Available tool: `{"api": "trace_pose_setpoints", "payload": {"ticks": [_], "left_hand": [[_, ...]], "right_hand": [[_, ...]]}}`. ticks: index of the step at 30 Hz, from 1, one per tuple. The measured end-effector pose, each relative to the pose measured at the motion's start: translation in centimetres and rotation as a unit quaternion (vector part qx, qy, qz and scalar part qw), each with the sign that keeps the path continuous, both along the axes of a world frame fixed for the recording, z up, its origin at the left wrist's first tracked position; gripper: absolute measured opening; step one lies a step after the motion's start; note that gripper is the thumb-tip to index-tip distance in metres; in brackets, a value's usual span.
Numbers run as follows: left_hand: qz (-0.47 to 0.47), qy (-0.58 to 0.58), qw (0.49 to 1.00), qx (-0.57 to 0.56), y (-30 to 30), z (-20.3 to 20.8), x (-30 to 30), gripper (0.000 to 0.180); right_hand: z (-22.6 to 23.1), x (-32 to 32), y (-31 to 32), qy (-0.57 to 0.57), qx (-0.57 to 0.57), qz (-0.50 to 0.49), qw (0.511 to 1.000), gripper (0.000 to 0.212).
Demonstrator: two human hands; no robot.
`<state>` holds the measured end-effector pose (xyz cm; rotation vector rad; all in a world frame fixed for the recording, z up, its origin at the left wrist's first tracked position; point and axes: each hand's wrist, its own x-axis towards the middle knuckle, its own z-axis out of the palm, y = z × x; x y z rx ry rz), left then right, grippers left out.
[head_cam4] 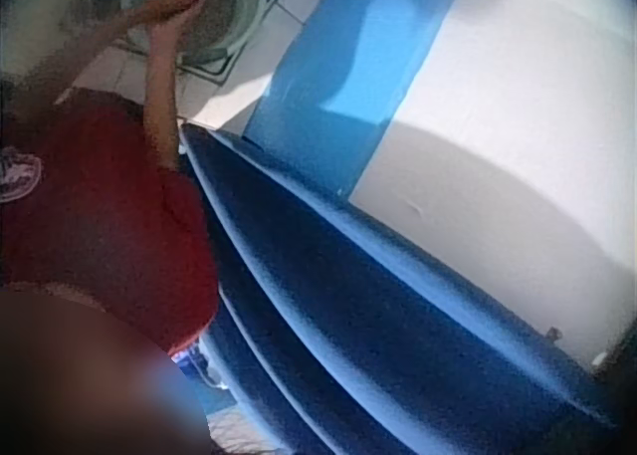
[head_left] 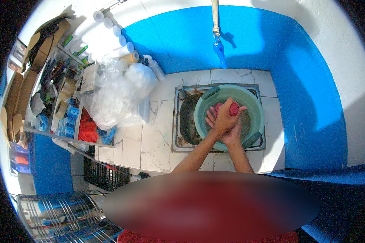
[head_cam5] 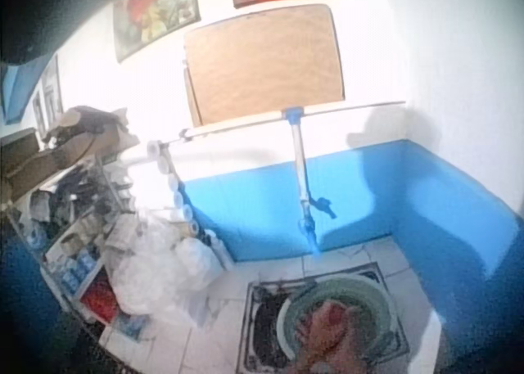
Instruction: The person retrieves a red cloth from a metal shelving unit, moves to a sink, and washes the cloth by hand in a basin of water. They rinse and wring the cloth multiple times before returning it to the shelf.
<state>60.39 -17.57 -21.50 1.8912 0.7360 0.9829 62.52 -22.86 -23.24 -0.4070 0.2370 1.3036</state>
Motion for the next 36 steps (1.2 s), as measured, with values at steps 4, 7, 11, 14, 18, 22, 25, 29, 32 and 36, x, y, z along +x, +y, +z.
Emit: {"api": "trace_pose_setpoints", "payload": {"ticks": [4,7,11,14,18,22,25,29,32,36], "left_hand": [[0.026,0.027,0.994,0.106,1.1,0.4,0.4,0.039],[0.051,-0.037,0.997,0.050,1.3,0.8,0.9,0.031],[0.075,-0.271,0.934,-0.221,1.6,1.1,1.3,0.032],[-0.034,-0.368,0.756,-0.541,3.1,0.7,0.6,0.029],[-0.142,-0.255,0.747,-0.597,5.8,-0.8,-1.1,0.027],[-0.325,-0.139,0.783,-0.511,6.9,-1.8,-2.9,0.020],[-0.473,-0.005,0.590,-0.655,6.8,-1.8,-3.6,0.020],[-0.470,0.230,0.761,-0.383,5.1,-1.5,-2.5,0.021],[-0.479,0.340,0.796,-0.149,4.5,-1.9,-1.4,0.022],[-0.437,0.453,0.777,-0.001,4.4,-3.6,0.3,0.031]], "right_hand": [[-2.5,1.6,2.7,-0.080,0.075,-0.042,0.993,0.047],[-4.6,3.9,4.6,-0.167,0.084,-0.072,0.980,0.038],[-1.7,5.8,5.4,-0.256,-0.039,-0.139,0.956,0.022],[2.4,5.0,5.3,-0.455,-0.150,-0.240,0.844,0.009],[4.5,3.7,2.9,-0.842,-0.056,-0.218,0.491,0.024],[3.6,3.0,1.3,-0.920,0.156,-0.172,0.316,0.018],[2.2,2.4,-0.8,-0.942,0.295,-0.109,0.115,0.018],[-2.0,1.3,-3.0,-0.962,0.274,0.012,0.008,0.019],[-7.5,0.7,-2.3,-0.970,0.204,0.014,-0.134,0.025],[-13.2,0.5,0.2,-0.979,0.156,-0.034,0.127,0.032]]}}
